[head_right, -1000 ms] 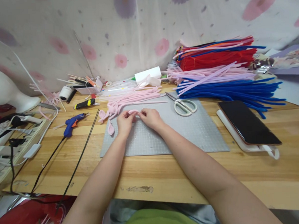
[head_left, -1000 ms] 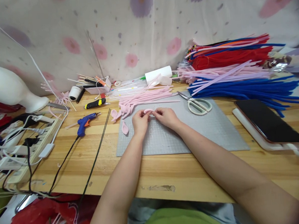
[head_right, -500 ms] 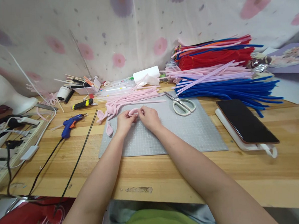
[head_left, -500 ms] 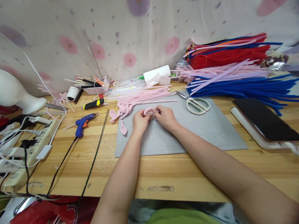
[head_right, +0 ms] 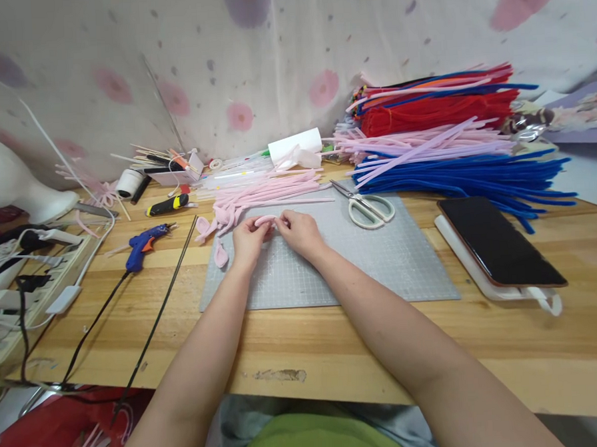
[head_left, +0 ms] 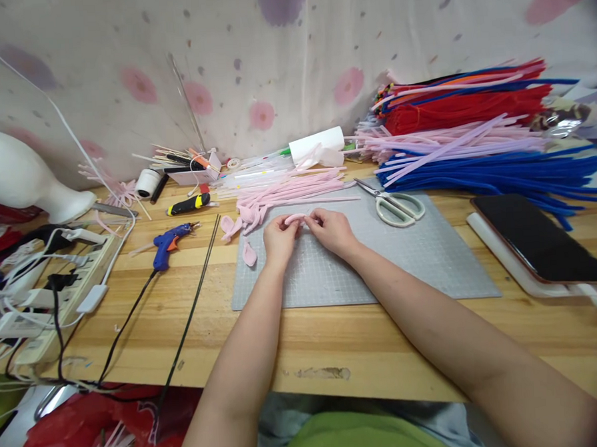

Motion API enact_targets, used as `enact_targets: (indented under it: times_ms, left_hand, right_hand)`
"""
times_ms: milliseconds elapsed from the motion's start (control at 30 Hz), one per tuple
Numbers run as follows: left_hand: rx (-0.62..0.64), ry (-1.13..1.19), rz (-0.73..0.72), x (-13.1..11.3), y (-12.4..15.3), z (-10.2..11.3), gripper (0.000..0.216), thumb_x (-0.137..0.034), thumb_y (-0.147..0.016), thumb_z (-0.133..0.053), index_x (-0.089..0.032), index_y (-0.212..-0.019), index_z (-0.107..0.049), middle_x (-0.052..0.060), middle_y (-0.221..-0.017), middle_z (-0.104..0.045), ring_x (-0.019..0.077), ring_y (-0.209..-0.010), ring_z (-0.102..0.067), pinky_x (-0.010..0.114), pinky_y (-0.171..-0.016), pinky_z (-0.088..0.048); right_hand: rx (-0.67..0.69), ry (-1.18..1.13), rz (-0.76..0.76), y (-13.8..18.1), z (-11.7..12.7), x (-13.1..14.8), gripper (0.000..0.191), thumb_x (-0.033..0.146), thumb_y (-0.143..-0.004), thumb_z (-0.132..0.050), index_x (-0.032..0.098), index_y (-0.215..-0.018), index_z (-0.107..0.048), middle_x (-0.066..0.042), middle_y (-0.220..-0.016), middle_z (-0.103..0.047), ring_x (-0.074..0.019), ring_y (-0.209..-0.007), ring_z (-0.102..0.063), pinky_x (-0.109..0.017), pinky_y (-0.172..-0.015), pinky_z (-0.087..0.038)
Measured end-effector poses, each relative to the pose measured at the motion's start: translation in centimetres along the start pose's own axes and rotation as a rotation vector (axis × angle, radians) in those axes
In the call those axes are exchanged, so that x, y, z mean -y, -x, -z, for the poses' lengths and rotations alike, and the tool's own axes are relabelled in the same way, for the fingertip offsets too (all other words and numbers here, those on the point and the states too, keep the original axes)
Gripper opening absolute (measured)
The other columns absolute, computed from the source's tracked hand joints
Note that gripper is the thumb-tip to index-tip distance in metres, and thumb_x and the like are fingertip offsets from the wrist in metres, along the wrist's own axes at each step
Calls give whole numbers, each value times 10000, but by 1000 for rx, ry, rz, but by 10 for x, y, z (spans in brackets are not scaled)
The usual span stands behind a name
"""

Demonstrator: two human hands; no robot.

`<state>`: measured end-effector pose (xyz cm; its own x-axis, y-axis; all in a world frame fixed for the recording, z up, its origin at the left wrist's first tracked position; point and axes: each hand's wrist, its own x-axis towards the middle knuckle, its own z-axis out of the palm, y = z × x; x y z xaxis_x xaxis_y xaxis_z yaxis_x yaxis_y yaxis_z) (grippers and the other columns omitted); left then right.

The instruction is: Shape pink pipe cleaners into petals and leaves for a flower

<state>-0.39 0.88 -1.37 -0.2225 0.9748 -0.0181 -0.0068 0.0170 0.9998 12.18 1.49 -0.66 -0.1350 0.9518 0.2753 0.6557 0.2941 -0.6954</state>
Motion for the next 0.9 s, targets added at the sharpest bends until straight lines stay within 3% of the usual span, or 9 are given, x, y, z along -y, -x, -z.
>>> enact_targets:
  times_ms: [200,400,533,700,900]
  left_hand:
    - [5,66,128,-7,1,-3,140,-162,-598,-633,-128,-734,-627,5,-598,-625,96,-542,-579,243,-593,-495]
    - [52,32,174,-15,5,-5,179,-166,-578,-659,-111,-746,-631,14,-596,-613,118,-546,-587,296,-622,-506]
    - [55,50,163,-11,5,-6,167,-167,-595,-647,-114,-753,-630,16,-608,-616,112,-559,-587,280,-614,-512]
    - [7,31,15,-3,5,-7,172,-244,-661,-610,-139,-794,-638,42,-765,-654,125,-659,-604,254,-580,-514]
    - [1,56,128,-8,5,-7,101,-218,-676,-610,-122,-707,-622,21,-624,-635,116,-583,-601,257,-580,-512]
  right_hand:
    - [-75,28,-6,0,-3,0,243,330,-798,-443,176,-686,-594,-25,-638,-602,-124,-575,-488,-238,-572,-307]
    - [-95,33,-22,1,-2,1,237,330,-800,-447,178,-697,-597,-28,-645,-611,-129,-575,-495,-241,-573,-311]
    - [-84,35,-23,0,-1,1,229,322,-797,-448,181,-689,-592,-27,-636,-604,-128,-569,-488,-241,-566,-302]
    - [-18,0,-12,-1,0,-1,237,330,-778,-461,179,-627,-563,-10,-580,-565,-116,-541,-458,-235,-538,-283]
    - [-56,-30,-8,1,-3,0,231,320,-773,-451,178,-627,-560,-6,-579,-555,-109,-536,-449,-233,-540,-287]
